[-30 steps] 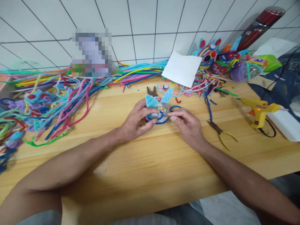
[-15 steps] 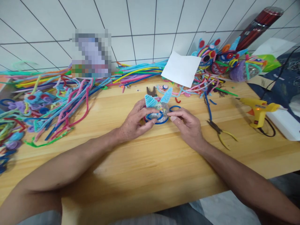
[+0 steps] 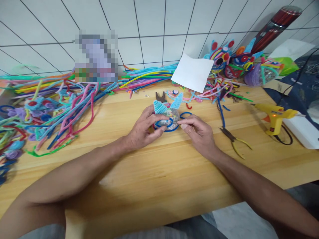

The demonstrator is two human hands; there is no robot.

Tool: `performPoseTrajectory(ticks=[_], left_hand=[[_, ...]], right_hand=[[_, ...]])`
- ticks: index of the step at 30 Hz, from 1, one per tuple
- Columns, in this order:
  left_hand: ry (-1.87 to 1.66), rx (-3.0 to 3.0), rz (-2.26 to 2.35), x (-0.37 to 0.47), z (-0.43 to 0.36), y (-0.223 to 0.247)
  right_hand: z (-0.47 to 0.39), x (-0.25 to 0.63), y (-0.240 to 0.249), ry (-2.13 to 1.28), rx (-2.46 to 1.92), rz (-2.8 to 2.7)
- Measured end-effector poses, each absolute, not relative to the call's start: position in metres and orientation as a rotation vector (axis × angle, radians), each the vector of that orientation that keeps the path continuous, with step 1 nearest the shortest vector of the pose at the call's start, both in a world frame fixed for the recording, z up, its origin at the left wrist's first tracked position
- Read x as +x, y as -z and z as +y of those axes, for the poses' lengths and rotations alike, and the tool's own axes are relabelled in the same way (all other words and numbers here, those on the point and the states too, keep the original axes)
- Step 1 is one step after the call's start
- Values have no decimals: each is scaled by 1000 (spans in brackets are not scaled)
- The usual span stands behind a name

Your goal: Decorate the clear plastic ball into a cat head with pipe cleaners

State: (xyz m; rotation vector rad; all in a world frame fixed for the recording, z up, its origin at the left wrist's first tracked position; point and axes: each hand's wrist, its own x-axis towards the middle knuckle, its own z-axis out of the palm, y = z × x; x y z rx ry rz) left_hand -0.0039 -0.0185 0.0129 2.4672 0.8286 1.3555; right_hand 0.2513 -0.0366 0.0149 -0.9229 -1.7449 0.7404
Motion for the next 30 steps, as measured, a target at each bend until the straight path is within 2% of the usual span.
performPoseTrajectory(ticks=[30], left_hand=[[-1346,2470,795,-4,-19,-16]], right_hand=[[-36,250,-18,-736,-939,-1739]])
